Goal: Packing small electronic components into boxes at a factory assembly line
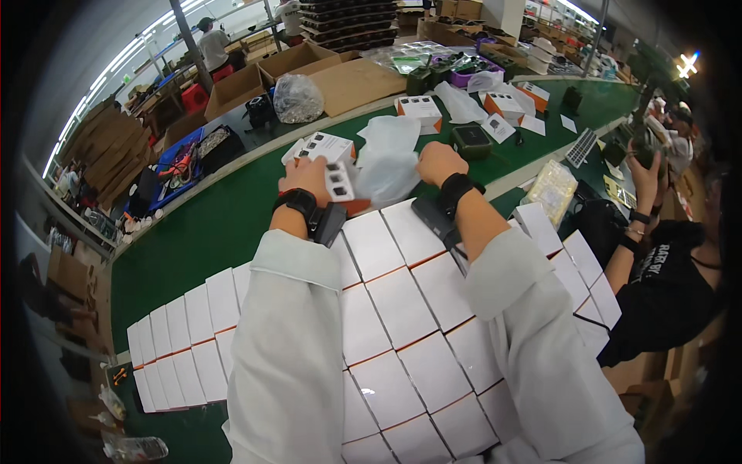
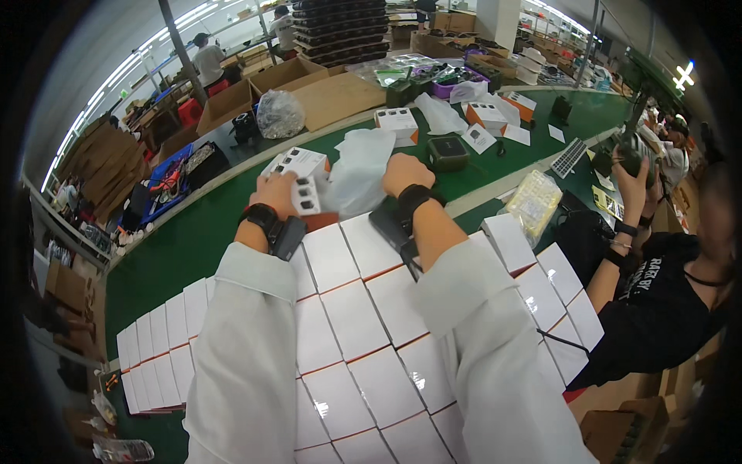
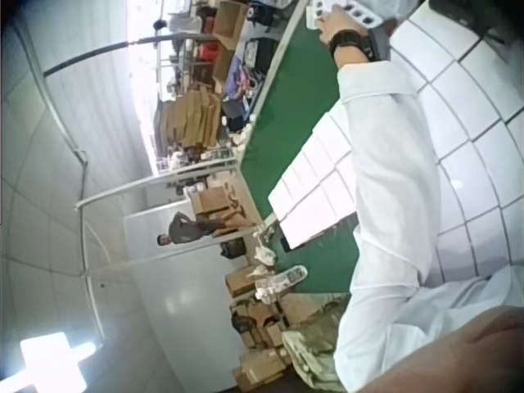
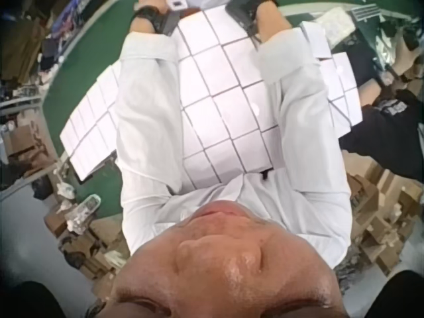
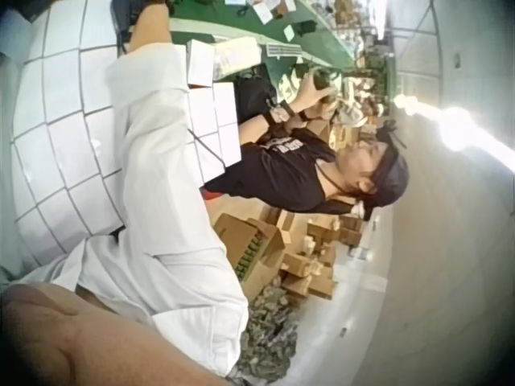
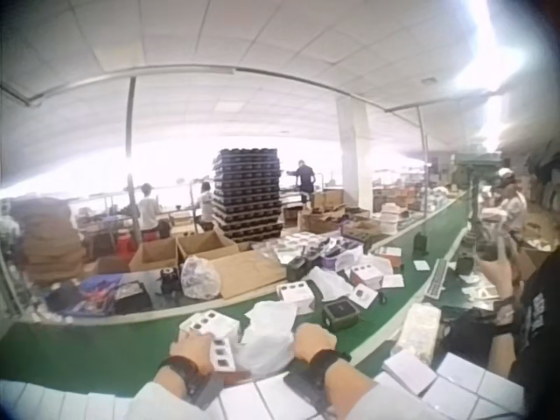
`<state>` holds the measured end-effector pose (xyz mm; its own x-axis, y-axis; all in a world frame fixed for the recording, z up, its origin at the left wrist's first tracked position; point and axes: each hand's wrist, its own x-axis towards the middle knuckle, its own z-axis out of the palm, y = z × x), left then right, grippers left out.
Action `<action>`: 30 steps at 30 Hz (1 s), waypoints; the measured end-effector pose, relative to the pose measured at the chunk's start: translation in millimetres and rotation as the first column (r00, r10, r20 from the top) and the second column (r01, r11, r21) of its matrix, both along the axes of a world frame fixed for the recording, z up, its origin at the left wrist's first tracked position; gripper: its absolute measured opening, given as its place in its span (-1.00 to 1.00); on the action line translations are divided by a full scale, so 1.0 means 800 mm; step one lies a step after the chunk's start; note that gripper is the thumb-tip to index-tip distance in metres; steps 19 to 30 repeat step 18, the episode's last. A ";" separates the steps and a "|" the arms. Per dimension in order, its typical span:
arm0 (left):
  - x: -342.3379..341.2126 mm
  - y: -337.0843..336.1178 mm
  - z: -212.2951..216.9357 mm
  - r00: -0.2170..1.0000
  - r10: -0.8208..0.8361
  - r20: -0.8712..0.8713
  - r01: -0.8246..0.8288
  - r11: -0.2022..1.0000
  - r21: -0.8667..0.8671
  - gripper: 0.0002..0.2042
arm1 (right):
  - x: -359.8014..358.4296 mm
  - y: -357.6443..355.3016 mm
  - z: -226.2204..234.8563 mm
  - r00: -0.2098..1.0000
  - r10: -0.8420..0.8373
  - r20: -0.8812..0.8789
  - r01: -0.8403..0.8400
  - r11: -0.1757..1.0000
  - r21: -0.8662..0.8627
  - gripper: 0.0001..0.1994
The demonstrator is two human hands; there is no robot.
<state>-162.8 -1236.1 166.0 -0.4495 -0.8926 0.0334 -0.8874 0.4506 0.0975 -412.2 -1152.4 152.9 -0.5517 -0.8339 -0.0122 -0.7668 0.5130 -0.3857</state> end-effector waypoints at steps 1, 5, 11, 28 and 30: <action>-0.006 0.003 0.000 1.000 0.000 -0.006 0.000 1.000 -0.008 -0.30 | 0.003 0.001 -0.002 1.000 0.000 -0.006 0.000 1.000 -0.008 -0.67; -0.013 0.016 0.013 1.000 0.004 0.005 -0.004 1.000 0.019 -0.22 | 0.019 0.006 0.002 0.950 0.201 -0.238 -0.244 0.955 -0.166 -0.41; -0.013 0.015 0.028 0.986 -0.112 -0.127 0.112 0.994 -0.003 0.09 | -0.007 -0.007 -0.010 0.956 0.260 -0.135 -0.260 0.965 0.021 -0.54; 0.001 0.007 0.023 0.972 -0.131 -0.196 0.115 0.989 -0.090 0.13 | 0.064 -0.012 0.030 0.990 0.136 -0.034 -0.122 0.715 -0.688 -0.77; 0.001 0.007 0.023 0.972 -0.131 -0.196 0.115 0.989 -0.090 0.13 | 0.064 -0.012 0.030 0.990 0.136 -0.034 -0.122 0.715 -0.688 -0.77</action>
